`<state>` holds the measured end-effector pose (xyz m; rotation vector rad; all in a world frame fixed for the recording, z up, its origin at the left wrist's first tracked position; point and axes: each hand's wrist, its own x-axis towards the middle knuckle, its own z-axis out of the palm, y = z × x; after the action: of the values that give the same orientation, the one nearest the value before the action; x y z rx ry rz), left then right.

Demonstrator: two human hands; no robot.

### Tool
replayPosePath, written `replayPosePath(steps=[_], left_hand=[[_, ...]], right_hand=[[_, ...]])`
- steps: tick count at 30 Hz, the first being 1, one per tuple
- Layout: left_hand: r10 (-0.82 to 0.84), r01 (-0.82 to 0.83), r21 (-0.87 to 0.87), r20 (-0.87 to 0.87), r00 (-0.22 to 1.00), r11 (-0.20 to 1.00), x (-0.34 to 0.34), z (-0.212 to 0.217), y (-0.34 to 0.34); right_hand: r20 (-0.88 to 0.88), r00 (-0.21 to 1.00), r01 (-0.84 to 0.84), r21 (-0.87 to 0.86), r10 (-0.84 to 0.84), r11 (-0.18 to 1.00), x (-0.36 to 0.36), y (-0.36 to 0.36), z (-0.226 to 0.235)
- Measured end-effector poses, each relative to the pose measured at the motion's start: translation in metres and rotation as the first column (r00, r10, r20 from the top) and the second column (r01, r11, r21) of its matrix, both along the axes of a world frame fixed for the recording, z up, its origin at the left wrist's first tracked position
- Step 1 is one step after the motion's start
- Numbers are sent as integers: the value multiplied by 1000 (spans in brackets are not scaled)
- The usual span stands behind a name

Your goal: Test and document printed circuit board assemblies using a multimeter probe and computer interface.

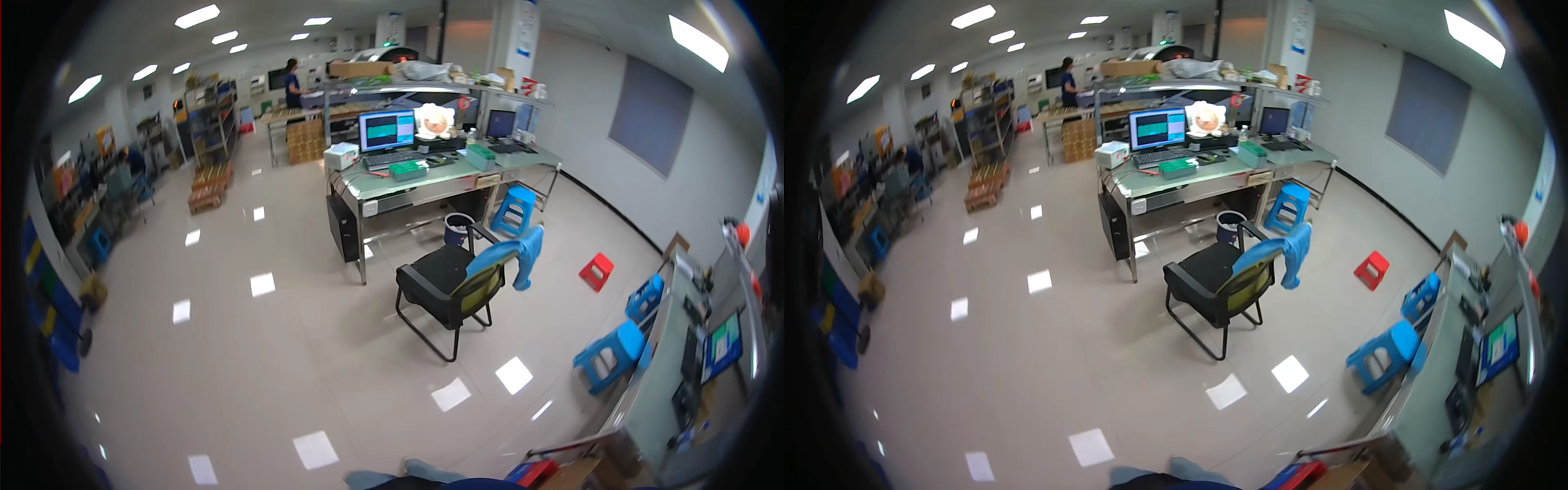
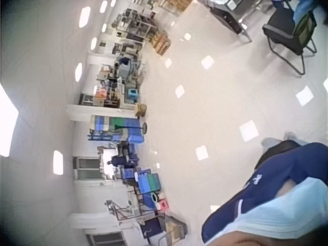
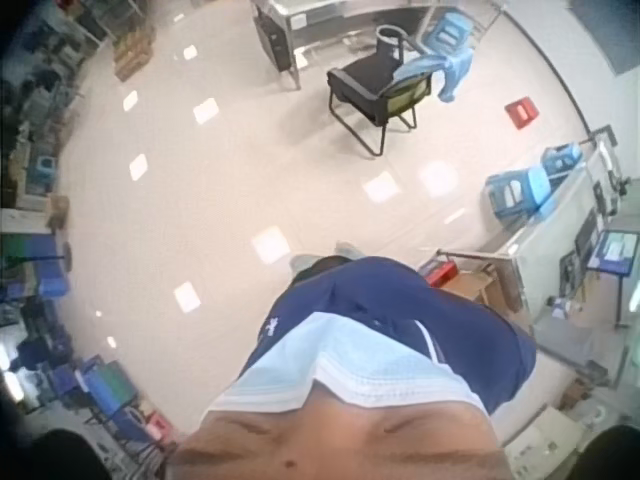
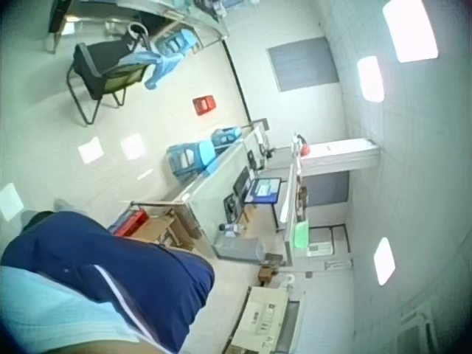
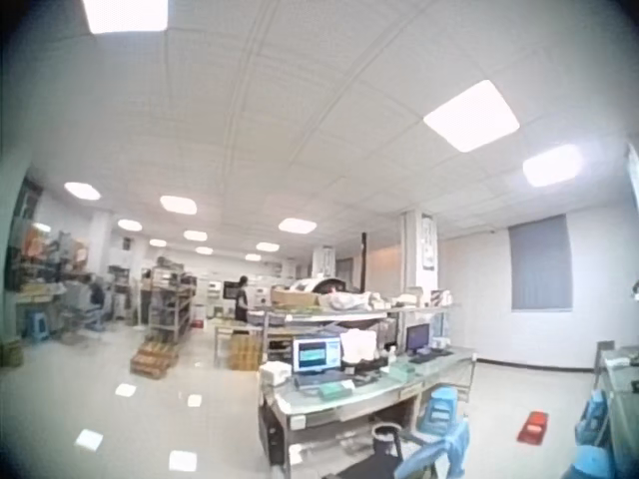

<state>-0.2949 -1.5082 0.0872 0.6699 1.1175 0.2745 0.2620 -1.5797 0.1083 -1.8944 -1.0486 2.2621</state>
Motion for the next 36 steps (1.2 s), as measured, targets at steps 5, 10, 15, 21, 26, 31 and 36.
replayPosePath(steps=[5,10,15,21,26,31,36], left_hand=[[112,-107,-52,83,990,993,-3,-35,103],[135,-129,-74,86,987,989,-61,-58,240],[76,-65,-115,87,993,991,-96,-63,396],[-27,35,-196,46,999,980,-133,-68,559],[-31,36,-221,27,999,975,-122,-77,683],[-29,21,-253,-28,999,967,-139,-68,792],[-53,43,-345,-20,998,937,-128,-86,871]], right_hand=[[63,997,-42,-88,47,995,3,155,17],[48,999,2,-146,6,989,-52,295,-1],[40,992,128,-223,-122,966,-87,404,5],[6,953,286,-352,-304,891,-132,496,-6],[-10,928,334,-418,-372,845,-123,604,-16],[-51,900,352,-500,-433,791,-138,703,-28],[-80,911,312,-504,-404,805,-157,789,33]])
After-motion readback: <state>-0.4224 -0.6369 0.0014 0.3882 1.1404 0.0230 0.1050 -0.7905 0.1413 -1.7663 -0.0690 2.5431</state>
